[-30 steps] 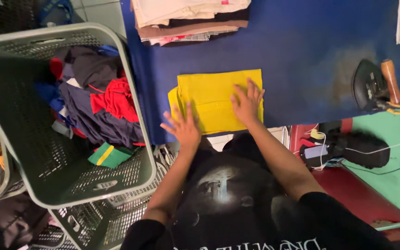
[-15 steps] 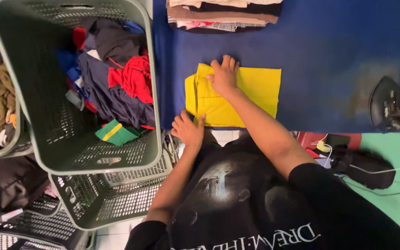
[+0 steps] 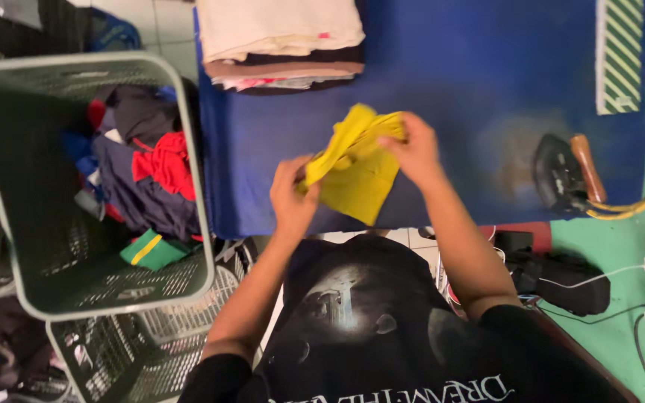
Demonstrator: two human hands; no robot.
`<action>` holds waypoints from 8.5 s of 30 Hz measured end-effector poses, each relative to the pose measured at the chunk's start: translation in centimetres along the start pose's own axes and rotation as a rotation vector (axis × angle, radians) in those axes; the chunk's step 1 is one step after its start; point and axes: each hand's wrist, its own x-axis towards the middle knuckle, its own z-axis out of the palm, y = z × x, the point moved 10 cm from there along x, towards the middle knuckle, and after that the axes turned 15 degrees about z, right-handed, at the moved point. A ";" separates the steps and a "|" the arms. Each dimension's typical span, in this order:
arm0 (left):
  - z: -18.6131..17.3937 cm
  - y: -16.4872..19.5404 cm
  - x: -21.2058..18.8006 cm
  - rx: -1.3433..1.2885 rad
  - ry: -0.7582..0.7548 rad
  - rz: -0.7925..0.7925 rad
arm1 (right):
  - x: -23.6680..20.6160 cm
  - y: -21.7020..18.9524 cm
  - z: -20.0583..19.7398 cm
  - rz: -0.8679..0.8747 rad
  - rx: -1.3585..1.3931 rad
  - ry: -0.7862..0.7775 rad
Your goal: The person irons a white shirt, then a yellow shirt, and finally a dark shirt on a blue ironing board. They fold each garment after ironing and stack them on the board. The person uses a steam iron and handles the clothes by hand.
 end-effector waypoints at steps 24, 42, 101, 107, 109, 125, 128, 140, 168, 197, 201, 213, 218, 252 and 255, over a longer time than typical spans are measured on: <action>19.7 -8.6 -4.0 0.424 -0.566 0.289 | -7.4 6.5 -10.3 -0.193 -0.680 0.333; 23.4 -7.0 -12.1 0.888 -0.805 0.186 | -1.8 15.7 -22.4 0.069 -0.994 0.552; 6.5 -5.5 -22.5 0.843 -0.078 -0.132 | -2.7 4.3 -12.1 -0.002 -0.729 -0.167; 5.2 -4.8 -24.4 0.916 -0.265 -0.064 | -6.4 7.9 1.1 -0.413 -1.140 -0.464; 3.8 -8.0 -27.4 0.766 -0.298 -0.481 | -7.0 8.8 2.1 -0.455 -1.163 -0.520; 0.2 -10.3 -46.5 0.295 0.064 -1.279 | 0.1 6.0 0.7 -0.105 -0.915 0.017; 0.0 -11.3 -46.3 0.136 0.215 -1.287 | 2.5 4.1 1.6 -0.152 -0.839 -0.048; -0.5 -10.4 -37.7 0.454 -0.059 -1.078 | -0.5 14.4 -25.8 0.318 -1.044 0.264; 17.1 -9.3 -9.6 0.415 0.012 -0.759 | -5.0 18.9 -18.5 0.549 0.139 0.169; -4.4 -22.1 29.1 -0.504 -0.039 -0.428 | 22.3 -7.5 2.4 0.211 0.495 -0.089; -3.1 -28.6 28.9 -0.520 0.113 -0.623 | 25.8 -2.4 2.9 0.381 0.448 0.071; -10.5 -17.7 30.0 0.714 0.240 -0.043 | 25.5 -2.6 1.4 0.310 0.136 0.171; -3.2 -15.6 29.6 0.835 -0.294 0.123 | 25.6 -3.7 2.5 0.126 -0.803 0.269; -31.7 -25.3 -7.3 0.834 0.418 -1.055 | 5.1 8.3 7.9 0.007 -1.239 0.281; -32.5 -20.3 -4.2 0.964 0.505 -0.823 | 4.5 7.8 7.5 -0.043 -1.242 0.250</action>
